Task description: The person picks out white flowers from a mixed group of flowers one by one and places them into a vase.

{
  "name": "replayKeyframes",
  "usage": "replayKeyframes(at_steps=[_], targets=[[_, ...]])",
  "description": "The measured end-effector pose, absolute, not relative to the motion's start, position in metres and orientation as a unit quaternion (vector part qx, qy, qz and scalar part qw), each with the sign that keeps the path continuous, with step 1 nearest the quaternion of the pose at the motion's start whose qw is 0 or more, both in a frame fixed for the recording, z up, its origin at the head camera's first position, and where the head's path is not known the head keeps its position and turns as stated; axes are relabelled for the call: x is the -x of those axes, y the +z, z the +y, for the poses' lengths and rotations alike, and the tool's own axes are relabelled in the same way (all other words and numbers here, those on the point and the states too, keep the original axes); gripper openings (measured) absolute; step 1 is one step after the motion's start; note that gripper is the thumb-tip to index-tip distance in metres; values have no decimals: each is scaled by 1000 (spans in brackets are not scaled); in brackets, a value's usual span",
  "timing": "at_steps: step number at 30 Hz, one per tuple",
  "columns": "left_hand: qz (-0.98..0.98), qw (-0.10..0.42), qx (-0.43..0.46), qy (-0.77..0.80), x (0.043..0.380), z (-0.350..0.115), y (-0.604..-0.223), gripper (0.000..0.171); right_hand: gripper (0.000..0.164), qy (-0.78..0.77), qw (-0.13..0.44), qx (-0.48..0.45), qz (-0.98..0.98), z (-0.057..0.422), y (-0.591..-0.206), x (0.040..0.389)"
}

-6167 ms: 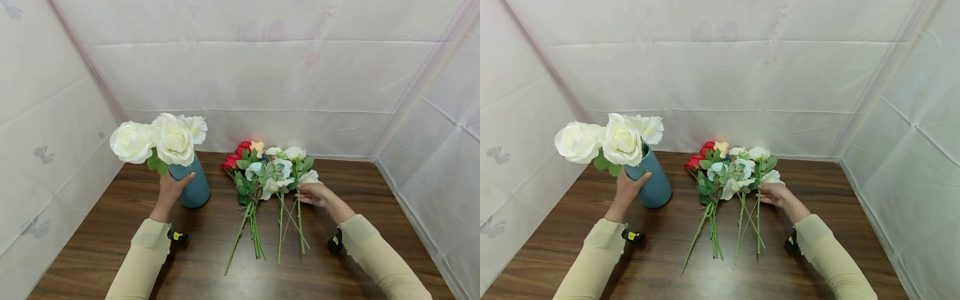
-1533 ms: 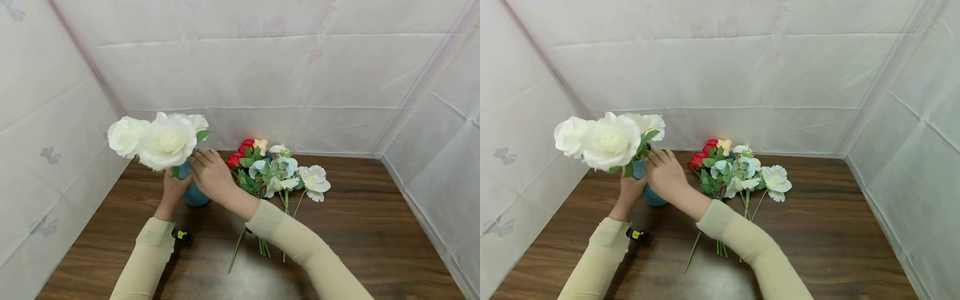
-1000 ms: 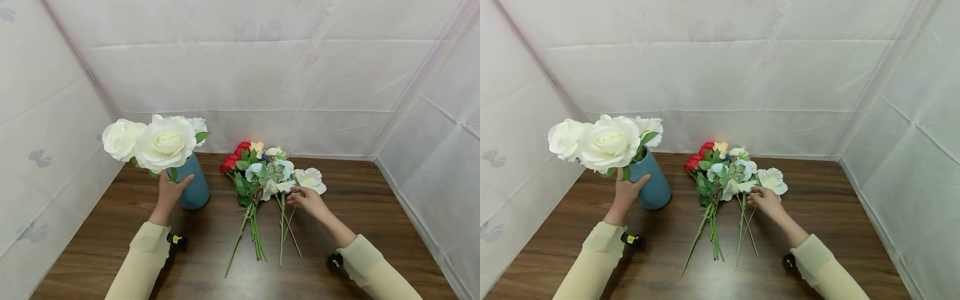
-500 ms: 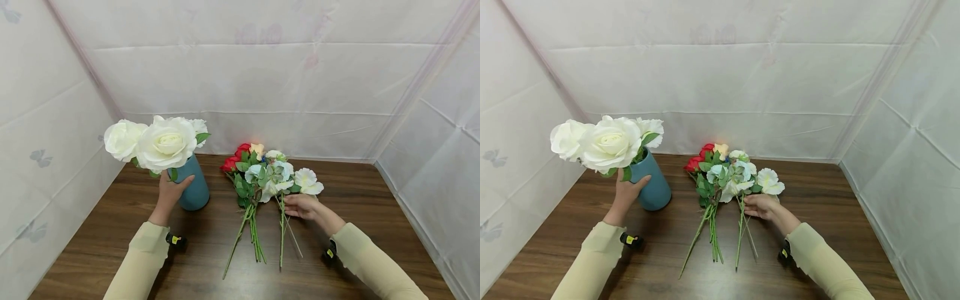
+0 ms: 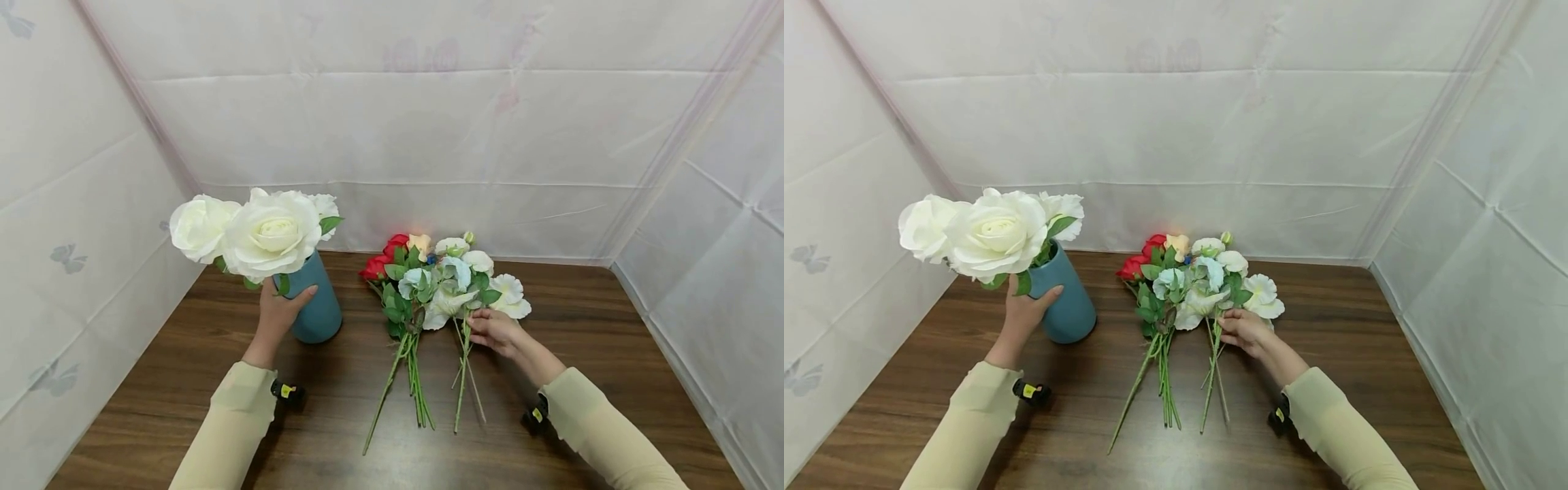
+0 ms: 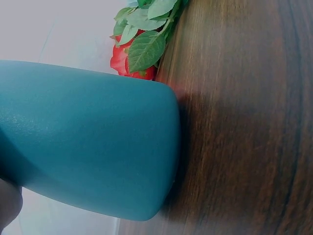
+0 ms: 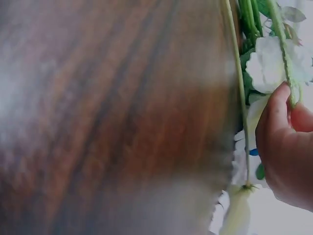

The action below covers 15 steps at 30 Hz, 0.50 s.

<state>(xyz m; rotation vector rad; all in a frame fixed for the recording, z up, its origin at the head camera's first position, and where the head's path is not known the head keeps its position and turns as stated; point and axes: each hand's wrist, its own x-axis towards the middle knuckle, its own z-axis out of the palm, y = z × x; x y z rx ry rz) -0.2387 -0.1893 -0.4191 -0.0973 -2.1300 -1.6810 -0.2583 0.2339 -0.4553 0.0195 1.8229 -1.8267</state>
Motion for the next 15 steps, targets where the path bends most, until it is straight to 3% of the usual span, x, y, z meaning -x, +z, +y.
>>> replayKeyframes(at_steps=[11, 15], targets=[[-760, 209, 31, -615, 236, -189, -418, 85, 4, -636, 195, 36, 746, 254, -413, 249], [-759, 210, 38, -615, 236, -188, -418, 84, 12, -602, 170, 45, 779, 262, -399, 246]])
